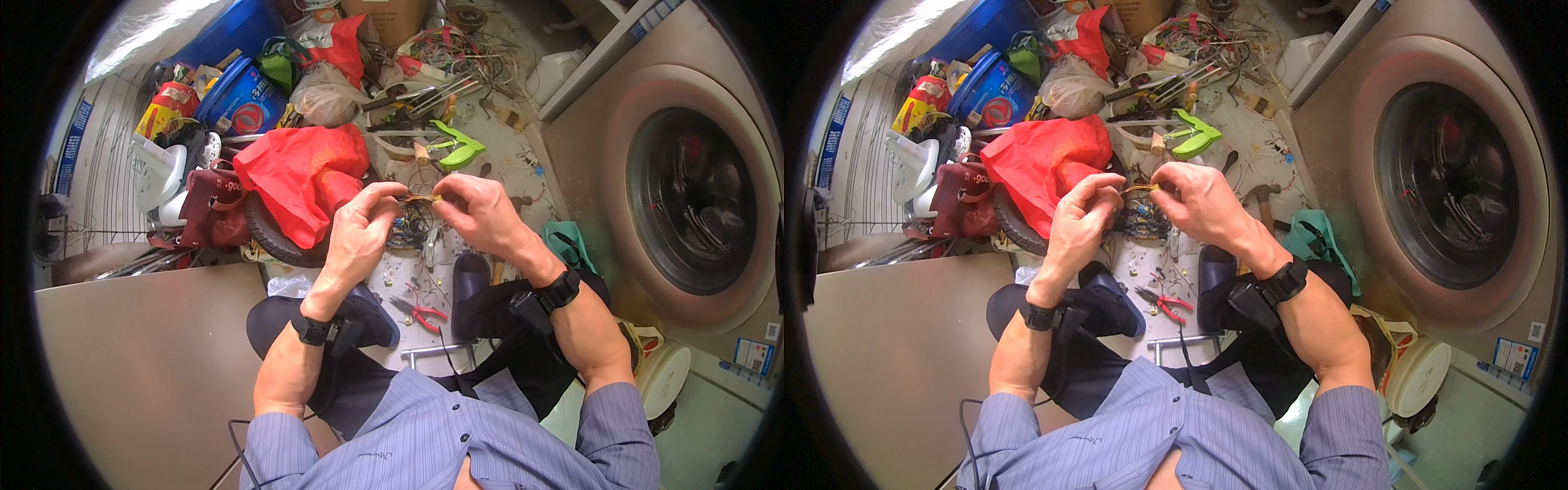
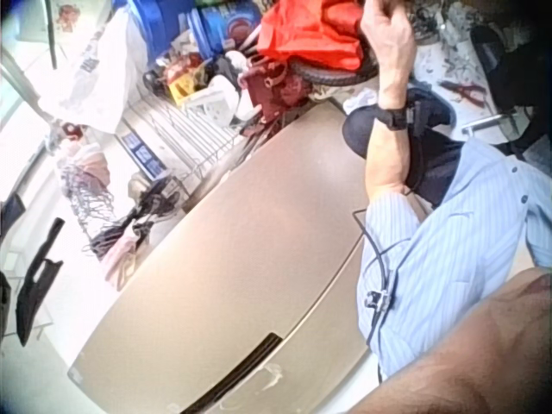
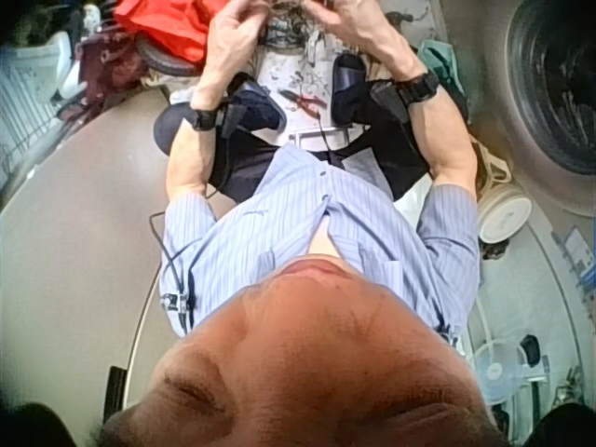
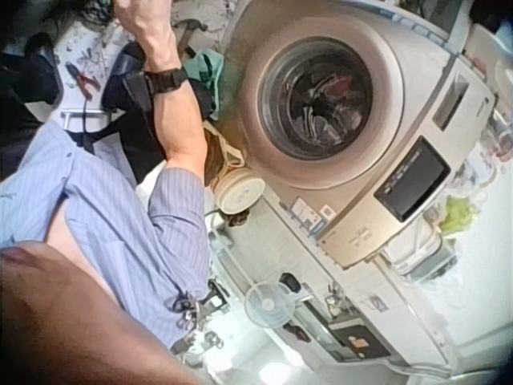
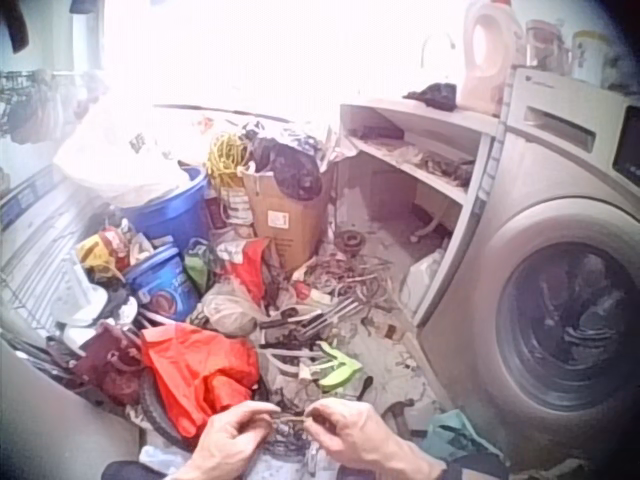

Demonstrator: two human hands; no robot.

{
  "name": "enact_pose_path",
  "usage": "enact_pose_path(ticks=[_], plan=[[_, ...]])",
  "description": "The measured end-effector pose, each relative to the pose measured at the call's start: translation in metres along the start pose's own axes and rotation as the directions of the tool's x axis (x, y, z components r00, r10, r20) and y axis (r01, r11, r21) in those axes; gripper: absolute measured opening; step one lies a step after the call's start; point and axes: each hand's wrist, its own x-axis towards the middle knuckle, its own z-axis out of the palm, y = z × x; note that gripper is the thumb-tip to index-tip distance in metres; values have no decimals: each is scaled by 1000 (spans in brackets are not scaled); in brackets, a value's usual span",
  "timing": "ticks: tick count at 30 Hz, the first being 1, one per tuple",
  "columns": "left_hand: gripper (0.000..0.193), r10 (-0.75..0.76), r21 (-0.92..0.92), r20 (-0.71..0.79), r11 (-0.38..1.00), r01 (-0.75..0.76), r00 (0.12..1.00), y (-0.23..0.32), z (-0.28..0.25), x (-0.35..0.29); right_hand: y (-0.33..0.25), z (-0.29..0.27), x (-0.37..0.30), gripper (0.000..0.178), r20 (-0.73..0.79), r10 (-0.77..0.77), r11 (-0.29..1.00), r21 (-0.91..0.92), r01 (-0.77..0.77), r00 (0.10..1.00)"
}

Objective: The person manipulates wires and electrical connectors by hand, then uses pliers to cut or crimp a wire.

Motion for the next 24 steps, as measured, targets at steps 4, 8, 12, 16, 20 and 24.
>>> enact_pose_path(ticks=[4,8,12,16,20,24], plan=[[20,-63,90,13,994,62,998,3,-3,-1,-15,2,2,16,16,191,971,146,-192,981],[20,-77,42,30,996,75,997,4,4,-3,-9,12,3,16,91,427,638,675,-371,900],[18,-96,-24,37,995,97,995,8,11,-5,-15,23,1,16,140,433,536,755,-379,890],[16,-88,-1,12,996,88,996,12,16,-6,-17,25,2,23,126,443,546,748,-378,888],[15,-34,37,8,999,33,999,5,12,-4,-6,24,2,29,113,393,667,648,-367,913],[17,-41,73,29,997,39,999,7,6,-4,-10,15,2,36,16,265,894,371,-251,964]])
